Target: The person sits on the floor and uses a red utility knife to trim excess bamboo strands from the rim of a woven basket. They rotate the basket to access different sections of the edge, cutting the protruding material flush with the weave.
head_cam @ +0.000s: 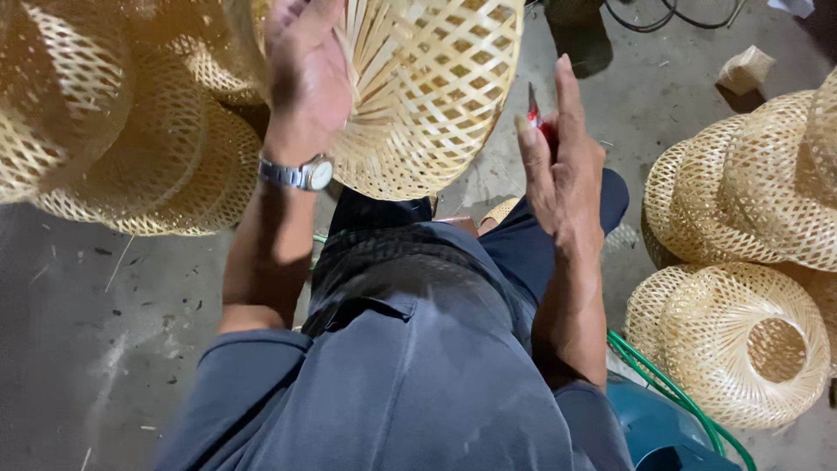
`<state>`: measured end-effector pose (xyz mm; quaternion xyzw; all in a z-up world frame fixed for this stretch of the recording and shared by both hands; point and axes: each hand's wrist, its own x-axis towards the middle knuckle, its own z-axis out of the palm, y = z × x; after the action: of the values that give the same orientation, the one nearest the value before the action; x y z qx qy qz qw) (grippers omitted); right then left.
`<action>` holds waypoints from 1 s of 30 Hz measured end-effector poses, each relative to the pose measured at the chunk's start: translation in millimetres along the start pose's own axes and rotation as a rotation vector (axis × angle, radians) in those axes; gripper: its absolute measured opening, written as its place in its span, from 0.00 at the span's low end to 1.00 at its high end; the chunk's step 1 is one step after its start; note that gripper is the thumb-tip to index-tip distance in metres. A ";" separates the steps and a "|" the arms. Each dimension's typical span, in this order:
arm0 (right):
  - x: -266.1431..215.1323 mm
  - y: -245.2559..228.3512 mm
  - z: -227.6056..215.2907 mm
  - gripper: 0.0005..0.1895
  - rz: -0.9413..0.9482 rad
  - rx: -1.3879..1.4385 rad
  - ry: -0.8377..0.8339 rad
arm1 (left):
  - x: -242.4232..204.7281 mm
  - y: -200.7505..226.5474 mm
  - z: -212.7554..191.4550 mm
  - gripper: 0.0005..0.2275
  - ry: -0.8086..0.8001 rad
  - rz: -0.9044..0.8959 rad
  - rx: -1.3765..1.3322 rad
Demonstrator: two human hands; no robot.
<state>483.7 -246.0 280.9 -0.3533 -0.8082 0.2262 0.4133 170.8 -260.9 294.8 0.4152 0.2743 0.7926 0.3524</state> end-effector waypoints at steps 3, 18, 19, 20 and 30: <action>-1.6 -7.5 5.4 0.30 0.074 0.057 0.001 | 4.4 1.7 -5.8 0.06 -0.018 -0.003 -0.021; -5.6 -13.7 16.0 0.31 0.198 0.151 -0.034 | 21.7 -15.9 -16.1 0.07 -0.102 0.014 -0.118; -5.0 -13.7 14.7 0.31 0.164 0.139 -0.034 | 22.8 -15.4 -17.6 0.07 -0.102 0.014 -0.119; -4.2 -13.8 13.1 0.31 0.129 0.127 -0.033 | 24.3 -15.1 -19.0 0.08 -0.106 0.013 -0.122; 11.0 -27.2 9.9 0.33 0.087 0.348 -0.072 | 28.1 -19.3 -23.7 0.03 -0.114 0.056 -0.060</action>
<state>460.6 -255.9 298.9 -0.3030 -0.7551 0.3926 0.4289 145.6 -230.5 281.9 0.4565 0.2180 0.7850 0.3575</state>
